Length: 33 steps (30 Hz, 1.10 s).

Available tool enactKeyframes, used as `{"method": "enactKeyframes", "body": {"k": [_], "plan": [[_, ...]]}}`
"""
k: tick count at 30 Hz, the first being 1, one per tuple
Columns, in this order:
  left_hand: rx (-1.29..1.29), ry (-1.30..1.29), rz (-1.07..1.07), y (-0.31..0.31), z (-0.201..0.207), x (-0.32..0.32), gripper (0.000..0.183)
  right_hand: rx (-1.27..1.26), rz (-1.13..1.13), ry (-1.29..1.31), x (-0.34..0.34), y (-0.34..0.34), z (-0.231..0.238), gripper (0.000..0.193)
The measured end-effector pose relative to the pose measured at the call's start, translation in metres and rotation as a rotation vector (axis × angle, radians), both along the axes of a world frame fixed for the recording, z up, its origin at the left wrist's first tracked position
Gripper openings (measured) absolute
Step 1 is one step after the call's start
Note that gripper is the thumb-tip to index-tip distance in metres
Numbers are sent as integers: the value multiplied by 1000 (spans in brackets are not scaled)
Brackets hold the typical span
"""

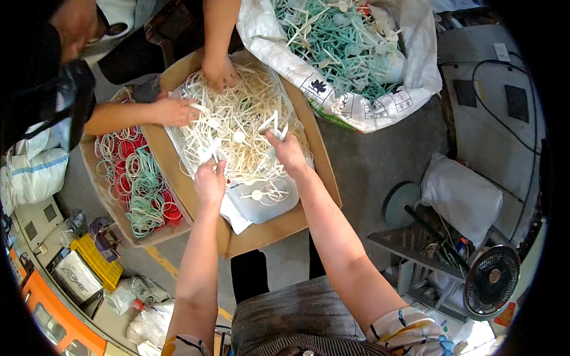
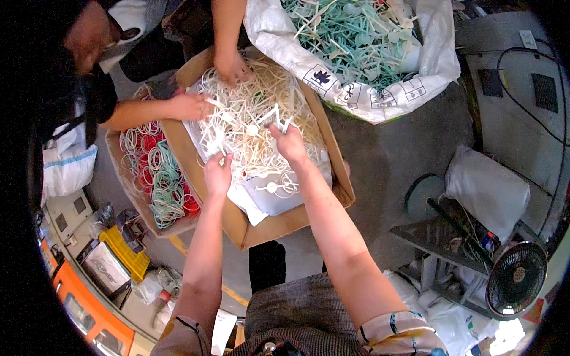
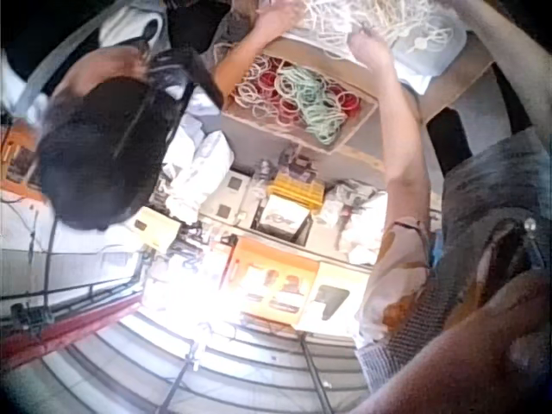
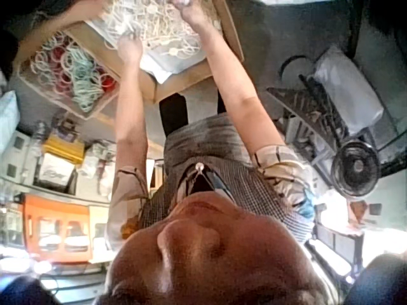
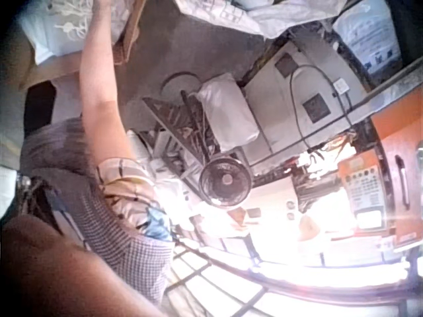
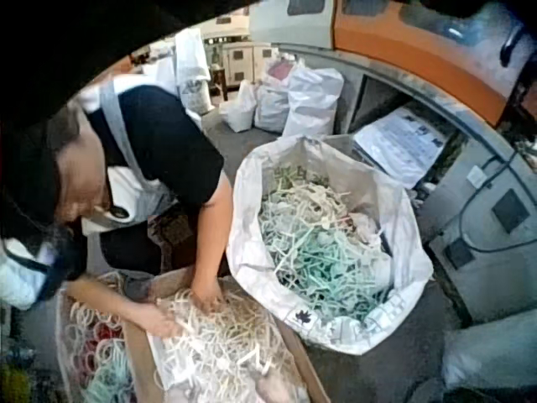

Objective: The person sits on the factory floor and sorts tangled plastic cords by color, separating them into different boxes. They handle green, red, and white cords, untangling and placing them into designated containers.

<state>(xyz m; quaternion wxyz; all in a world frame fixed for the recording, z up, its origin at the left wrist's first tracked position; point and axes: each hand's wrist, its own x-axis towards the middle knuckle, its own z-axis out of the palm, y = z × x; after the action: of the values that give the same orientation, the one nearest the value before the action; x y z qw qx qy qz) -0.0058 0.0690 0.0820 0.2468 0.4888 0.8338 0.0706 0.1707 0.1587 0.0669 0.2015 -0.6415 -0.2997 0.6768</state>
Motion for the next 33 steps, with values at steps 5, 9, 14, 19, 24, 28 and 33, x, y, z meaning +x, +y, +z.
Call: {"method": "enactKeyframes", "body": {"k": [5, 9, 14, 19, 24, 28, 33], "plan": [[-76, 88, 50, 8, 18, 17, 27, 240, 387, -322, 11, -10, 5, 30], [-73, 114, 6, 12, 29, 26, 26, 336, 307, -52, -6, -15, 10, 28], [-15, -27, -44, 13, 40, 29, 24, 447, 179, 65, -28, -17, 8, 28], [144, -738, 318, 2, 22, 6, 15, 148, -337, 524, -28, -2, 12, 21], [81, -353, 131, 0, 6, 4, 17, 24, -130, 412, -22, -7, 0, 16], [234, -24, 78, 4, 21, 5, 19, -83, -193, 467, -1, -15, -23, 24], [-47, 11, 11, -13, 28, 27, 21, -134, -391, 717, 35, -24, -50, 29]]}}
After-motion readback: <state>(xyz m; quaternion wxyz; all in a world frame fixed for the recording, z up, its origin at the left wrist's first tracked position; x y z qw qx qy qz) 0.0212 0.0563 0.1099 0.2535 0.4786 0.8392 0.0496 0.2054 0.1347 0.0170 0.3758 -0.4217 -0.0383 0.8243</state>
